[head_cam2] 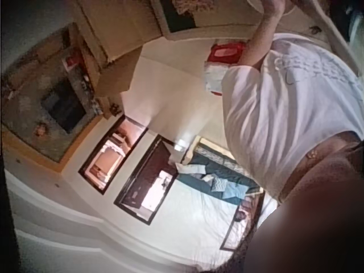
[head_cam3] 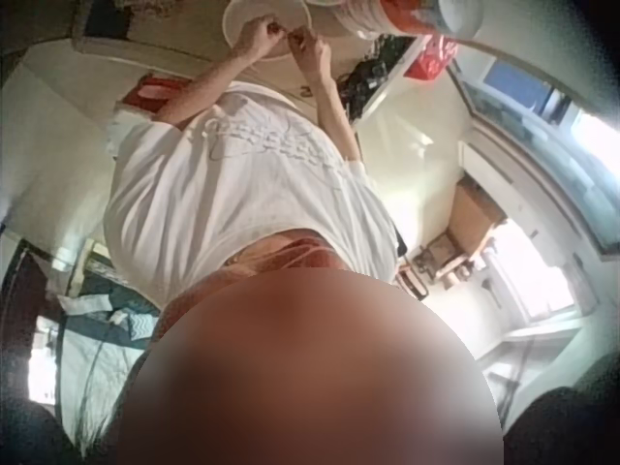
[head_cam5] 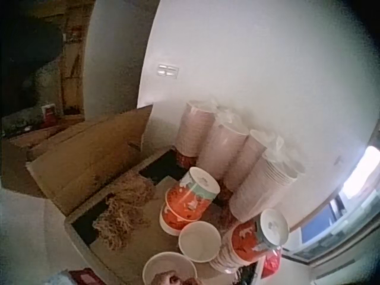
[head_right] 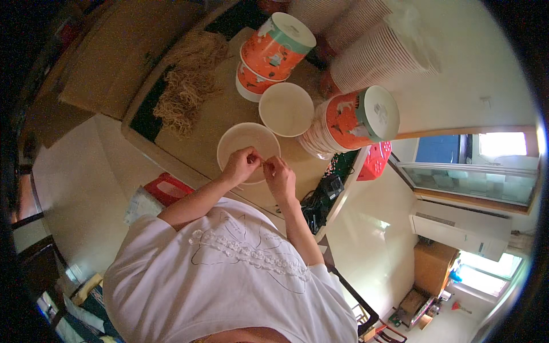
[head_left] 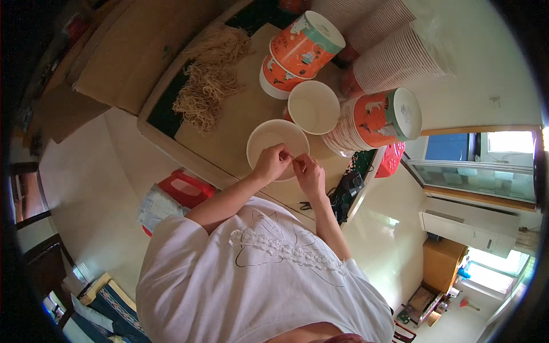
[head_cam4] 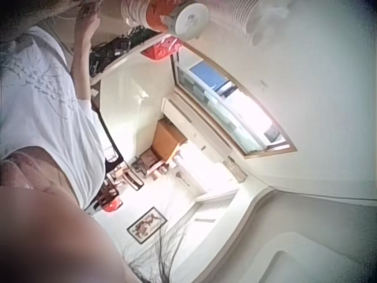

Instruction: Manually filling paper bowls with materials and stacking them.

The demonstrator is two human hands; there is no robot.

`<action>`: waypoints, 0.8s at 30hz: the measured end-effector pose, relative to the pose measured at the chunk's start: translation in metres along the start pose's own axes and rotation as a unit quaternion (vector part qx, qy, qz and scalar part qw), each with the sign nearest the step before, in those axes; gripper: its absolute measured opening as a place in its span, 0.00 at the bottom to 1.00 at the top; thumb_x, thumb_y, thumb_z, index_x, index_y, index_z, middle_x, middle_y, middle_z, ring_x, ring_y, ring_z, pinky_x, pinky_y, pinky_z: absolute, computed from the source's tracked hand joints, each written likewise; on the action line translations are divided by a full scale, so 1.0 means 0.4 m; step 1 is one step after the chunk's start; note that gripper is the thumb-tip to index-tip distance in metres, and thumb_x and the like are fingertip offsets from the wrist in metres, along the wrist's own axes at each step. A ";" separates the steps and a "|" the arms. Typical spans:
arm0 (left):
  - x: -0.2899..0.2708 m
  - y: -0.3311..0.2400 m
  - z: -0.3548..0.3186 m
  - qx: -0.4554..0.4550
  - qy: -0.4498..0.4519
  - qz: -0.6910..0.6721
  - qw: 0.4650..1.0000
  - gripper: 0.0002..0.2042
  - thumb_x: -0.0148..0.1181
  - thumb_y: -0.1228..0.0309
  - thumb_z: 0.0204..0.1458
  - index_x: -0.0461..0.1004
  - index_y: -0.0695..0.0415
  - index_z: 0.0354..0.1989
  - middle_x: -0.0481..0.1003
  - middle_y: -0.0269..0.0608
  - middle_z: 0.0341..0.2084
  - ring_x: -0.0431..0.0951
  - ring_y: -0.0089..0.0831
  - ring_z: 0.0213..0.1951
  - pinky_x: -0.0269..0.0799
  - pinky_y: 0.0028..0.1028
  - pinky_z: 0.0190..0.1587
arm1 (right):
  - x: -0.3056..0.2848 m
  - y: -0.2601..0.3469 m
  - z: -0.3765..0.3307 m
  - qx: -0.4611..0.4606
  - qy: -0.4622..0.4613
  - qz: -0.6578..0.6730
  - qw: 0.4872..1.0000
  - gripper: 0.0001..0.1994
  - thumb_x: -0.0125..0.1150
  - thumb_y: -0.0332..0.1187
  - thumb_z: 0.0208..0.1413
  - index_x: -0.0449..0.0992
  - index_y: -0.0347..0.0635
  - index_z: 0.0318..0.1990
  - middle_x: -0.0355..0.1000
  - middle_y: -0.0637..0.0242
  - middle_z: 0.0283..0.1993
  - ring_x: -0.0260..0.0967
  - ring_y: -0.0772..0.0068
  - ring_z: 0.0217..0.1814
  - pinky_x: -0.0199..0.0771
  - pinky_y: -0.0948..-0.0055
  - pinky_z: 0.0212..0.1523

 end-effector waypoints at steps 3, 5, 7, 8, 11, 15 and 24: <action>-0.004 0.006 0.001 -0.005 0.003 0.019 1.000 0.04 0.59 0.74 0.46 0.73 0.60 0.28 0.76 0.43 0.22 0.78 0.31 0.26 0.73 0.28 0.31 | 0.006 -0.003 -0.005 0.006 0.001 0.000 1.000 0.04 0.57 0.31 0.51 0.74 0.42 0.33 0.73 0.58 0.33 0.71 0.52 0.35 0.71 0.62 0.32; -0.009 -0.003 -0.002 -0.005 0.002 0.020 1.000 0.04 0.59 0.74 0.46 0.73 0.60 0.28 0.76 0.43 0.22 0.78 0.32 0.26 0.72 0.29 0.30 | 0.006 -0.003 -0.006 0.002 -0.006 0.001 1.000 0.05 0.57 0.32 0.51 0.75 0.43 0.34 0.73 0.59 0.34 0.71 0.53 0.35 0.71 0.62 0.32; -0.011 -0.010 -0.003 -0.006 0.002 0.021 1.000 0.04 0.59 0.74 0.46 0.73 0.61 0.28 0.76 0.44 0.22 0.78 0.33 0.26 0.72 0.29 0.30 | 0.006 -0.002 -0.007 0.003 -0.006 0.007 1.000 0.06 0.57 0.33 0.52 0.76 0.45 0.36 0.74 0.60 0.35 0.72 0.53 0.35 0.71 0.63 0.33; -0.010 -0.012 -0.004 -0.004 0.003 0.020 1.000 0.04 0.59 0.73 0.46 0.73 0.61 0.28 0.76 0.44 0.23 0.78 0.33 0.26 0.72 0.30 0.30 | 0.005 -0.001 -0.007 0.004 -0.006 0.007 1.000 0.06 0.57 0.33 0.52 0.76 0.45 0.36 0.74 0.60 0.35 0.72 0.53 0.35 0.71 0.63 0.33; -0.005 -0.006 -0.003 -0.008 0.010 0.015 1.000 0.05 0.58 0.71 0.49 0.73 0.61 0.28 0.76 0.45 0.23 0.78 0.34 0.26 0.72 0.30 0.30 | 0.006 -0.001 -0.007 0.004 -0.008 0.013 1.000 0.06 0.56 0.32 0.53 0.77 0.46 0.36 0.74 0.61 0.35 0.72 0.54 0.36 0.71 0.64 0.33; 0.012 0.025 0.002 -0.032 0.039 -0.015 0.999 0.08 0.55 0.68 0.53 0.74 0.61 0.29 0.77 0.44 0.22 0.78 0.33 0.26 0.72 0.30 0.30 | 0.005 0.002 -0.010 0.007 -0.009 0.024 1.000 0.05 0.56 0.33 0.53 0.77 0.47 0.34 0.74 0.62 0.34 0.72 0.56 0.35 0.71 0.65 0.33; 0.027 0.034 0.004 -0.049 0.041 -0.001 0.998 0.09 0.56 0.69 0.53 0.71 0.62 0.27 0.76 0.44 0.21 0.78 0.31 0.24 0.71 0.30 0.29 | 0.008 -0.008 -0.016 0.010 -0.029 0.030 0.999 0.04 0.57 0.33 0.52 0.77 0.46 0.33 0.73 0.61 0.33 0.72 0.55 0.34 0.71 0.64 0.32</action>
Point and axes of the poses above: each hand's wrist, its own z-axis towards the middle knuckle, its own x-axis out of the palm, y = z × x, the point moved 9 cm from there along z, towards the middle knuckle
